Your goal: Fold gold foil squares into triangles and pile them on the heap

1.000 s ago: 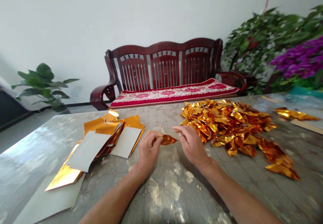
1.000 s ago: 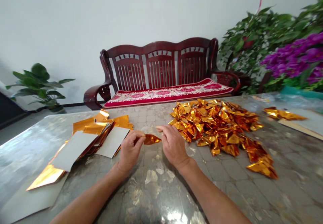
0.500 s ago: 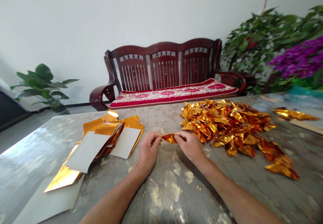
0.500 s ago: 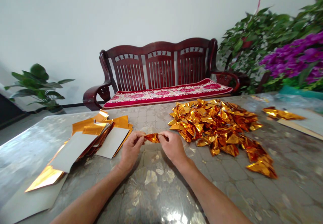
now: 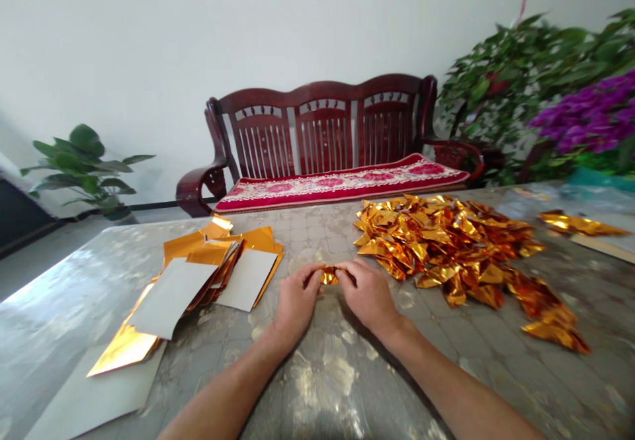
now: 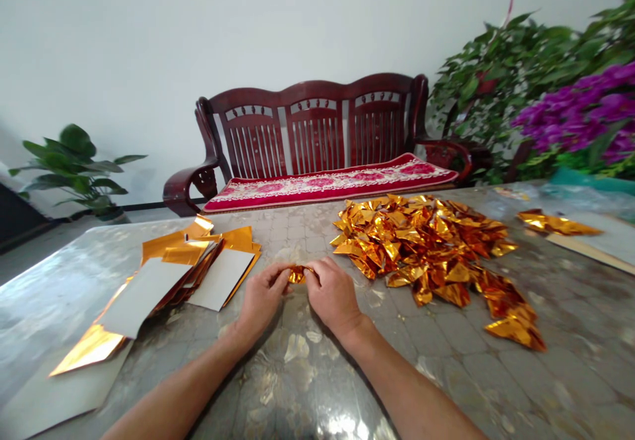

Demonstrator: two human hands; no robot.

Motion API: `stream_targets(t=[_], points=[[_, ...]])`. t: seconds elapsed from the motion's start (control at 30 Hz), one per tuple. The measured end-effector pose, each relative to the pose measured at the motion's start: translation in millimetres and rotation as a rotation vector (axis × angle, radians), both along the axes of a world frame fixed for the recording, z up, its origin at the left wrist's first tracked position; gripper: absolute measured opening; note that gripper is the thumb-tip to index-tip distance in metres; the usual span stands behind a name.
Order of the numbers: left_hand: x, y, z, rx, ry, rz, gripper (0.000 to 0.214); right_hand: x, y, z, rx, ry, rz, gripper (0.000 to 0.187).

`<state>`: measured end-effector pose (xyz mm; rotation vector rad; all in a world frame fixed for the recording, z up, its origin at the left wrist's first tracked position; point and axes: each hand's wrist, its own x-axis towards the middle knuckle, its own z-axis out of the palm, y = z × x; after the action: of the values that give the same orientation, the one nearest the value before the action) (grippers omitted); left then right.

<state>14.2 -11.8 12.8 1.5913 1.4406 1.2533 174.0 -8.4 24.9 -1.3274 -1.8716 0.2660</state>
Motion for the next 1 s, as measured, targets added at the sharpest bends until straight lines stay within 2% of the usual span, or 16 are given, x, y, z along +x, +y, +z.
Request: stream_targets(t=[0.23, 0.33, 0.53, 0.7, 1.0], points=[[0, 0, -0.9, -0.042, -0.066, 0.015, 0.024, -5, 3, -3.3, -0.221, 0.151, 0.032, 0.028], [2, 2, -3.5, -0.078, -0.099, 0.015, 0.023, -8, 5, -5.9, -0.267, 0.228, 0.016, 0.029], [4, 6, -8.4, -0.095, -0.136, 0.059, 0.016, -15, 5, -7.9, -0.257, 0.334, 0.022, 0.028], [5, 4, -6.6, -0.115, -0.221, 0.039, 0.02, -18, 3, -10.1, -0.306, 0.362, 0.045, 0.03], [6, 0, 0.8, -0.039, -0.094, 0.061, 0.027, -18, 0, -9.8, -0.269, 0.303, 0.057, 0.034]])
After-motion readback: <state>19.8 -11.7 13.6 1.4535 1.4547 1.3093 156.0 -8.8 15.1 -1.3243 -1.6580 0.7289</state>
